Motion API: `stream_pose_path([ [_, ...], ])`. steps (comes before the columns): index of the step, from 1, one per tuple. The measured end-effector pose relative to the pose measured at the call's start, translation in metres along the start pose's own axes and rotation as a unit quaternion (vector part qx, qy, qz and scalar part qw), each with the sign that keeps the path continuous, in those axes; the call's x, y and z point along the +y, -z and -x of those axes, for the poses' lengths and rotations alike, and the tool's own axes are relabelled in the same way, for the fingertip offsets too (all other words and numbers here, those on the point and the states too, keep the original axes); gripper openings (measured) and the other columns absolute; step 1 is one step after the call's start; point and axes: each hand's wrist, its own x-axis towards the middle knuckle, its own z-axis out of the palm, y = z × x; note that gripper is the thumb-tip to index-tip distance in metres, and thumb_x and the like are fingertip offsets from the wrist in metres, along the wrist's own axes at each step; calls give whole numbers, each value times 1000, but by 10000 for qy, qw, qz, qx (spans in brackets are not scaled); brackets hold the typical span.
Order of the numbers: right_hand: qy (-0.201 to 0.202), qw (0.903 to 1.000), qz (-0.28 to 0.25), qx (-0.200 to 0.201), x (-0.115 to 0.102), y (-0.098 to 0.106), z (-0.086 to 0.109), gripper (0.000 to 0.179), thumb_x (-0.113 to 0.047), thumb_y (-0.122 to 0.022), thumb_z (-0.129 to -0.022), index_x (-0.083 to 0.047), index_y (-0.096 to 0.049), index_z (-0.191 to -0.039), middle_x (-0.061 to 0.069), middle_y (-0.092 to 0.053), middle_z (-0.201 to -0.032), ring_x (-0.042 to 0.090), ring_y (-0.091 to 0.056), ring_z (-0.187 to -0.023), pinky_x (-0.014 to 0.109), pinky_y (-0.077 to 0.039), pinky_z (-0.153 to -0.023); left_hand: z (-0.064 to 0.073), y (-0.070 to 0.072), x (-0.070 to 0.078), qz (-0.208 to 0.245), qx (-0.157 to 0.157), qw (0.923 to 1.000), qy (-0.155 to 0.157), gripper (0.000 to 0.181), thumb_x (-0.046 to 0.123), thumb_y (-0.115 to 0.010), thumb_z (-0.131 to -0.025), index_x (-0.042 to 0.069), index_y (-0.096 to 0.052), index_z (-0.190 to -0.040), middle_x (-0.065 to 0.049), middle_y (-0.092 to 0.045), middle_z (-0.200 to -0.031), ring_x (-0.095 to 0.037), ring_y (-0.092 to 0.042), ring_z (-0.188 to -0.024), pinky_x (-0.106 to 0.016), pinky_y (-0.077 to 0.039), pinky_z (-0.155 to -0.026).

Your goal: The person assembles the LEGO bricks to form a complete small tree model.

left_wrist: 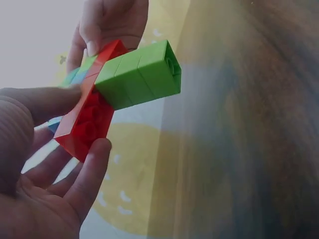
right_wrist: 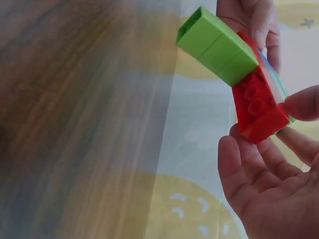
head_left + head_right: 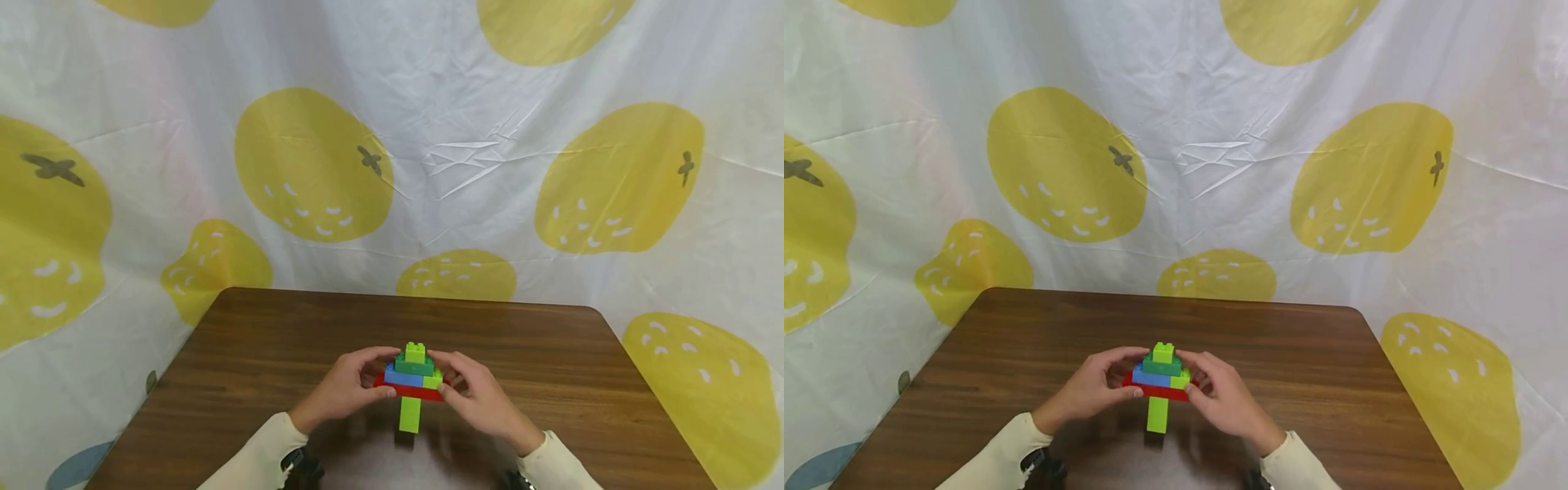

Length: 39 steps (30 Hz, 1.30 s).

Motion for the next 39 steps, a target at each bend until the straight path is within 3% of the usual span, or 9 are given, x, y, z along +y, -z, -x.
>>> stream_pose_path([
  [5,-219,9997,68,-132,3,2,-9,53,-3,-67,-96,-10,-60,-148,1,-69,-108,10,-65,-86,28,-59,-77,-9,3,1,-92,-122,9997,172,71,18,-90,-86,16,-58,-149,-7,-68,-137,-21,-73,-107,-27,-62,-84],
  [9,-391,9984,203,-344,8,4,-18,59,-16,-77,-95,-9,-57,-150,1,-66,-106,10,-63,-83,27,-57,-73,-18,5,1,-296,-191,9992,176,71,18,-89,-87,9,-57,-149,-11,-67,-138,-24,-73,-109,-29,-63,-86],
  [16,-729,9947,171,-700,23,8,-31,75,-31,-85,-91,-8,-52,-154,2,-68,-115,12,-65,-88,26,-59,-77,-33,11,-4,-671,-295,9962,470,69,28,-87,-89,14,-58,-150,-5,-68,-137,-20,-70,-110,-31,-62,-90],
  [28,-1059,9898,269,-917,53,11,-54,71,-37,-85,-90,-6,-58,-148,0,-71,-104,15,-63,-87,27,-56,-76,-66,12,-42,-715,-292,9947,680,69,34,-89,-86,13,-62,-147,-5,-71,-130,-16,-65,-104,-32,-59,-92],
  [39,-1101,9878,269,-1073,76,7,-71,68,-41,-85,-90,-4,-62,-143,-1,-70,-98,13,-62,-84,28,-53,-73,-80,18,-57,-517,-217,9949,836,65,36,-91,-84,14,-68,-140,-4,-73,-130,-16,-69,-102,-38,-60,-89],
])
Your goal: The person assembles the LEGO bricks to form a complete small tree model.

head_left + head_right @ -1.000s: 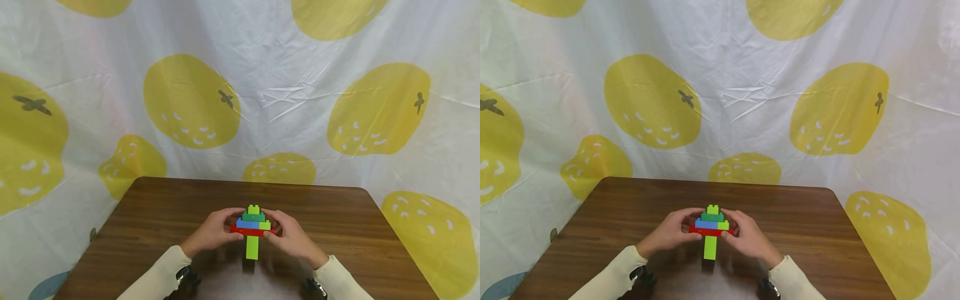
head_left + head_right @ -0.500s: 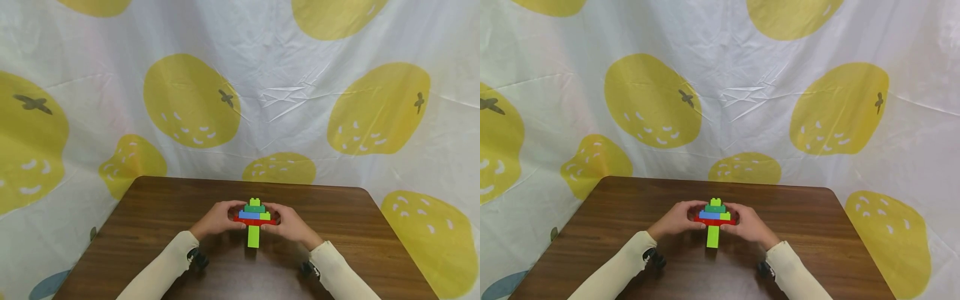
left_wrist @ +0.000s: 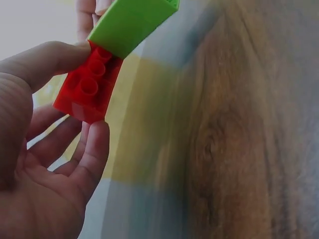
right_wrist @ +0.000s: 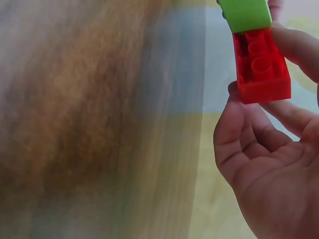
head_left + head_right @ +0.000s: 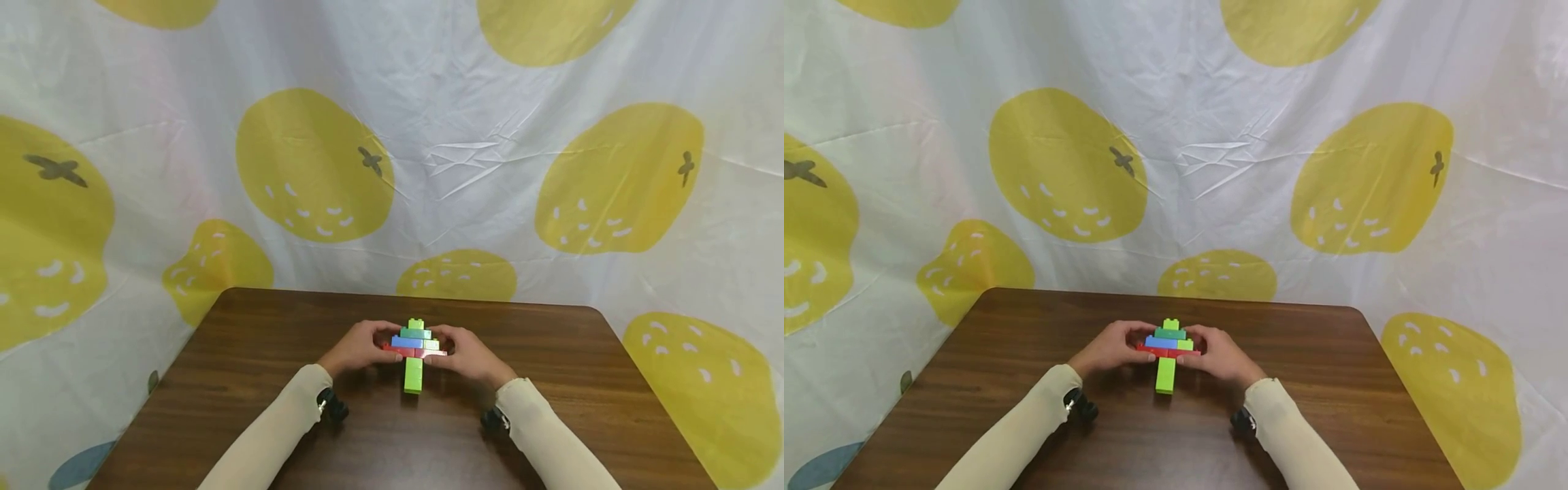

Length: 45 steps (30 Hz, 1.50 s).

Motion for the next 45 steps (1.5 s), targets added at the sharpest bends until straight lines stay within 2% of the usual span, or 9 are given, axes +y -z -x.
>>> stream_pose_path([
  [5,-61,9997,145,-211,5,3,-7,67,-42,-82,-93,-2,-62,-143,-2,-70,-97,13,-61,-83,29,-51,-72,-6,1,-6,-7,-62,9998,166,65,39,-91,-84,12,-69,-139,-6,-72,-135,-17,-70,-109,-41,-59,-97],
  [11,-92,9985,395,-360,12,2,-14,63,-41,-79,-95,-2,-63,-141,-1,-70,-98,13,-59,-83,30,-49,-74,-13,0,-12,-266,-134,9989,351,64,42,-90,-84,13,-70,-138,-6,-72,-135,-18,-67,-113,-44,-57,-101],
  [18,-273,9973,399,-548,18,-5,-17,62,-42,-79,-95,-2,-65,-140,3,-72,-105,15,-60,-87,35,-51,-79,-15,-3,-19,-478,-285,9966,608,61,45,-89,-84,15,-73,-135,-4,-73,-134,-23,-64,-120,-49,-52,-108],
  [23,-369,9963,479,-603,17,-6,-18,61,-43,-77,-95,-3,-65,-140,3,-72,-111,15,-61,-92,37,-53,-84,-15,-3,-21,-446,-324,9964,645,60,42,-89,-83,14,-73,-134,-4,-74,-132,-22,-65,-119,-48,-52,-107],
  [30,-374,9954,563,-679,17,-6,-18,60,-43,-76,-96,-2,-65,-139,3,-72,-106,15,-62,-88,36,-53,-81,-16,-4,-22,-507,-389,9955,702,59,43,-88,-84,14,-73,-134,-3,-74,-130,-18,-65,-111,-44,-55,-102],
  [38,-469,9939,770,-636,19,-8,-20,59,-42,-78,-95,-1,-68,-136,5,-74,-112,16,-64,-96,42,-55,-90,-18,-5,-21,-522,-407,9955,675,58,40,-87,-86,13,-73,-135,-5,-74,-131,-19,-67,-110,-45,-55,-103],
  [45,-372,9960,604,-542,19,-4,-21,60,-41,-80,-93,0,-69,-135,6,-76,-110,17,-67,-95,40,-56,-87,-18,-5,-18,-547,-411,9948,751,57,41,-87,-87,14,-72,-135,-5,-73,-133,-20,-66,-111,-46,-54,-104],
])
